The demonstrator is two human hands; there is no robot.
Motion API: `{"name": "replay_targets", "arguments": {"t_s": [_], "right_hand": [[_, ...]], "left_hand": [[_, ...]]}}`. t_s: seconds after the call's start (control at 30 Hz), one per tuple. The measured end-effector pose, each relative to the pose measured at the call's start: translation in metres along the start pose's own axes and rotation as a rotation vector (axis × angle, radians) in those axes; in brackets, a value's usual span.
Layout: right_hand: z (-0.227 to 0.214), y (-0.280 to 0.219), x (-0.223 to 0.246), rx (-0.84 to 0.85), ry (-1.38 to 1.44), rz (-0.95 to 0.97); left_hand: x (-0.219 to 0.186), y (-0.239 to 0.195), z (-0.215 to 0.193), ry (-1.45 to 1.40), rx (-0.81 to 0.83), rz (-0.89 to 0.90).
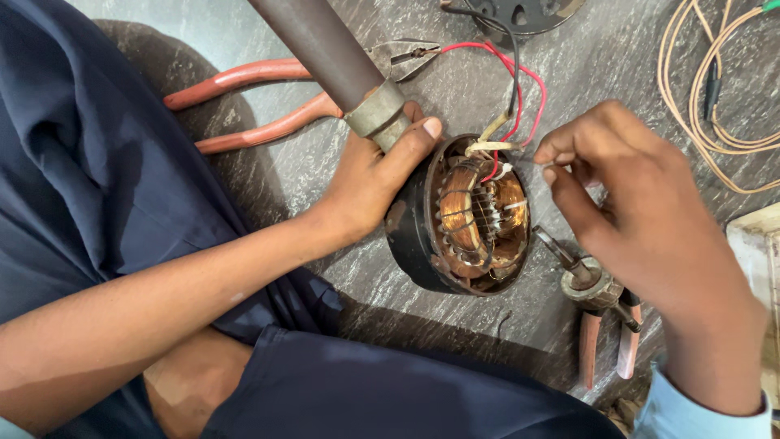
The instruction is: The person is repairing an electrical motor by hand. They are seen manipulating copper wires within the motor's stator, connecting them to a power source, and testing the connections.
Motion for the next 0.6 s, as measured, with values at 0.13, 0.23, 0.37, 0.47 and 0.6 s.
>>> {"name": "replay_targets", "arguments": {"t_s": [0.13,0.23,0.37,0.47,0.6], "right_hand": [[0.002,0.004,-0.002,0.018,0.033,0.114],[0.001,0.003,-0.002,0.056,0.074,0.109],[-0.003,0.000,0.004,0.144,0.114,-0.032],[-0.003,-0.006,0.014,0.158,0.094,0.017],[-0.006,-0.006,0.034,0.152,-0.046,0.030]], "left_hand": [[-0.001,0.000,0.000,-0.013,-0.006,0.013],[-0.002,-0.001,0.000,-0.011,-0.008,0.000],[0.000,0.000,0.000,0.015,-0.018,-0.002],[0.000,0.000,0.001,0.007,-0.030,0.004],[-0.001,0.001,0.000,0.042,-0.049,0.003]]}}
Point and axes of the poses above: each hand's wrist, its own y-axis towards the middle knuckle, its own z-axis out of the palm, x = y × z, the point moved 1 cm from there along y, towards the middle knuckle
